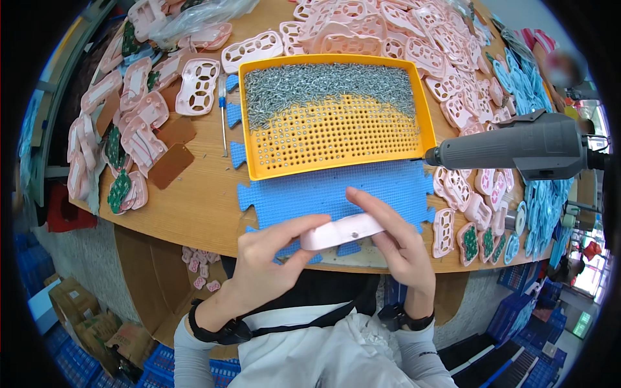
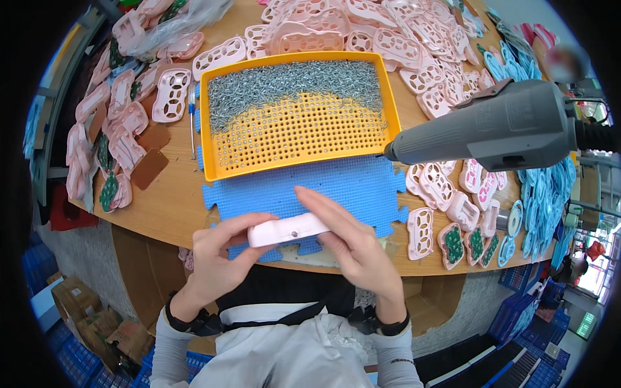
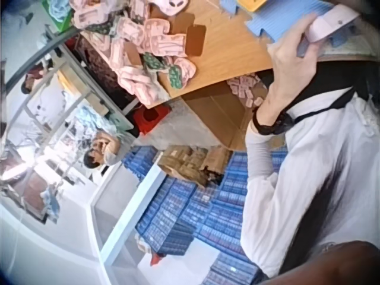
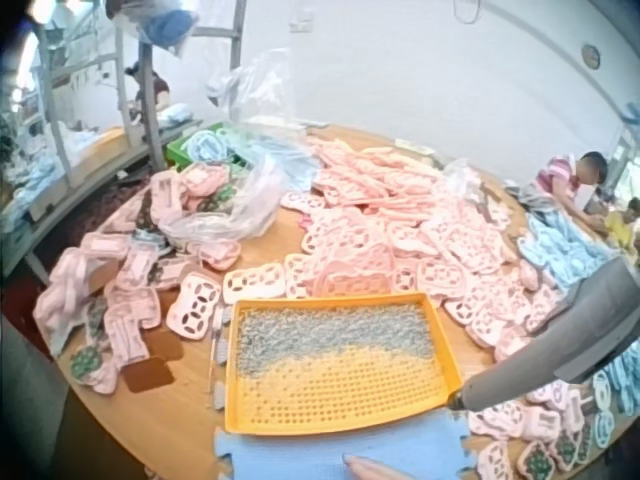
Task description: Assembling plastic toy parts using a power screwdriver.
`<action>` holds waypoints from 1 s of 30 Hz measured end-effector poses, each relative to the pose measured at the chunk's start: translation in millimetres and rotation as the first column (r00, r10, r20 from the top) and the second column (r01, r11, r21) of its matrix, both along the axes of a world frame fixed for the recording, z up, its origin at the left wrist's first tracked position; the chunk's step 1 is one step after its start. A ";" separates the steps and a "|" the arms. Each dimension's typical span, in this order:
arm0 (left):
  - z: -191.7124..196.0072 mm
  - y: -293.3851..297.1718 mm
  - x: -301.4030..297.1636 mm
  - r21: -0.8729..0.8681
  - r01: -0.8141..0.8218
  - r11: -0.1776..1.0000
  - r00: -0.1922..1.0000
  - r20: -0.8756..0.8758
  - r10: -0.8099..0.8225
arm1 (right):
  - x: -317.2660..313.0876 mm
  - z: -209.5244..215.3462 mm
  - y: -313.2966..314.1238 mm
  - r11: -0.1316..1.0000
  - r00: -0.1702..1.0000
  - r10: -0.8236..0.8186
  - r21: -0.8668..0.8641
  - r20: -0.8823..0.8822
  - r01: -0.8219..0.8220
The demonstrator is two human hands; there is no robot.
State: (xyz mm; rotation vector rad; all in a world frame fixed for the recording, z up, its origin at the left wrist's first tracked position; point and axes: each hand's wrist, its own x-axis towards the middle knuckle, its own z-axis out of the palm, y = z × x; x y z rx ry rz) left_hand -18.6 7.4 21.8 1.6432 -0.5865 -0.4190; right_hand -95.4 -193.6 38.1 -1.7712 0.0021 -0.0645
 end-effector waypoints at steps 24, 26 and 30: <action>-9.8 1.1 31.0 0.308 0.230 0.923 0.580 0.719 -0.384 | 1.9 -11.8 -21.5 0.643 0.945 0.262 -0.765 0.195 -0.020; -6.5 3.1 32.3 0.354 0.282 0.892 0.592 0.667 -0.452 | 0.2 1.8 -19.2 0.691 0.971 0.237 -0.705 0.013 -0.159; 1.6 0.9 29.8 0.412 0.284 0.866 0.601 0.627 -0.496 | -8.0 13.2 -32.3 0.863 1.000 0.027 -0.504 0.011 -0.018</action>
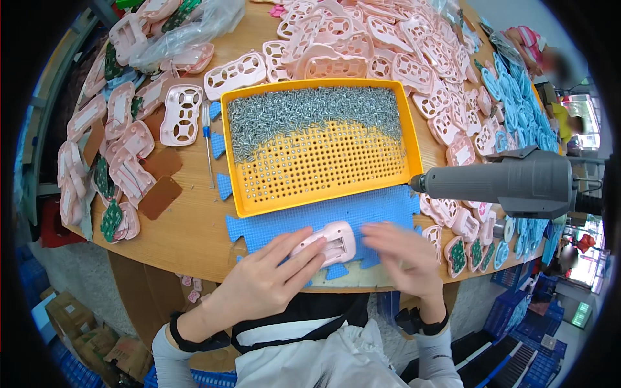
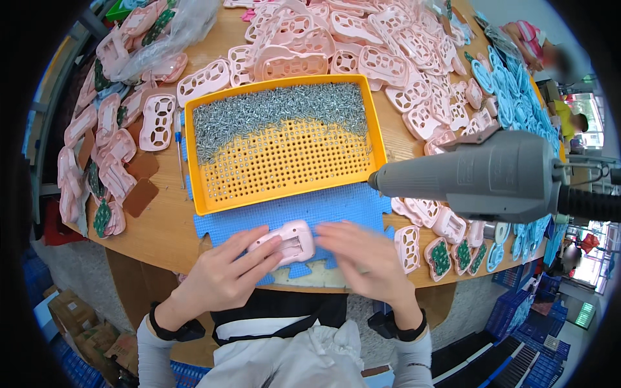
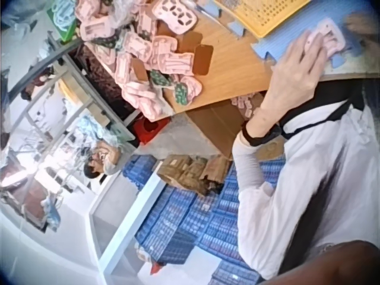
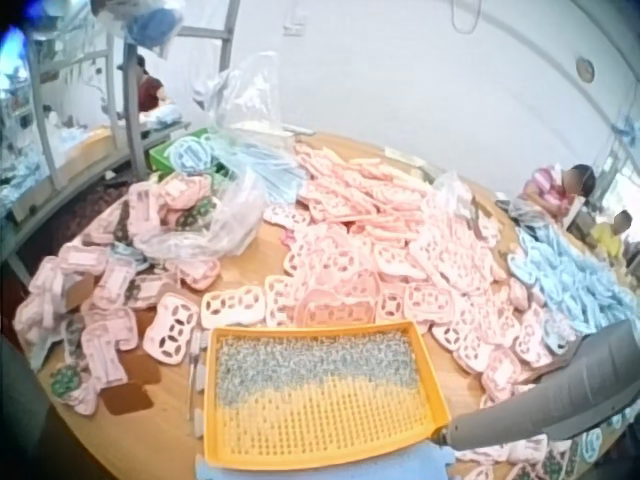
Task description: Assembling plastic toy parts using a power screwdriver.
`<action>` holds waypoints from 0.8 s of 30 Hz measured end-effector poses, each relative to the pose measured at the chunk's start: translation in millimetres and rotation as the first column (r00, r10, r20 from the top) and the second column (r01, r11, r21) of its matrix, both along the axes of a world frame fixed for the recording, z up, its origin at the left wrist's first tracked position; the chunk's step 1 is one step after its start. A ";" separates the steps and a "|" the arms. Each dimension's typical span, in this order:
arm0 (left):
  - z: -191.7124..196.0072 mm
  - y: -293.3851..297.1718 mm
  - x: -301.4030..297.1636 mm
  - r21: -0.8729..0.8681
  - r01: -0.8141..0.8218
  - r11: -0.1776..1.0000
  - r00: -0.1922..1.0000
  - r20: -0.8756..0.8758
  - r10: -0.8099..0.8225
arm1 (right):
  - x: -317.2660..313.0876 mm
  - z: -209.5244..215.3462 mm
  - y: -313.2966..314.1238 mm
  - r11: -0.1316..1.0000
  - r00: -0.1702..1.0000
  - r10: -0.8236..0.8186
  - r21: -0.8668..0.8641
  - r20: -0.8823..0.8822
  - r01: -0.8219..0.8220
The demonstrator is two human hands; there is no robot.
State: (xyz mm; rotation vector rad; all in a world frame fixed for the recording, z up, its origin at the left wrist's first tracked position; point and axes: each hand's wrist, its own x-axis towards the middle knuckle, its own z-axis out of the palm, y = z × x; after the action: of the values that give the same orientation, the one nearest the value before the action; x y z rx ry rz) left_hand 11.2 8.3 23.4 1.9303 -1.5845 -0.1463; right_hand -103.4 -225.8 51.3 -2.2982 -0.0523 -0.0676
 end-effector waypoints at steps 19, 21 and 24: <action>-12.3 -58.8 -3.4 0.035 0.079 0.996 0.988 0.128 -0.083 | 78.7 39.9 -19.1 0.686 0.763 -0.470 0.728 0.443 0.000; -14.8 -60.5 -4.3 0.031 0.107 0.994 0.976 0.188 -0.111 | 83.8 43.1 -21.7 0.639 0.763 -0.413 0.755 0.498 -0.147; -17.8 -61.6 -5.2 0.003 0.109 0.994 0.977 0.182 -0.107 | 100.5 38.9 -23.7 0.716 0.662 -0.395 0.665 0.637 -0.212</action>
State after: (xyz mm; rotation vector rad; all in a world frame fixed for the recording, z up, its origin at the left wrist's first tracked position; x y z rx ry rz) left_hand 5.9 -53.3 5.6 1.8974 -1.8081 -0.0084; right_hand -3.0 -249.6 90.2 -1.3450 -0.2780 -0.9557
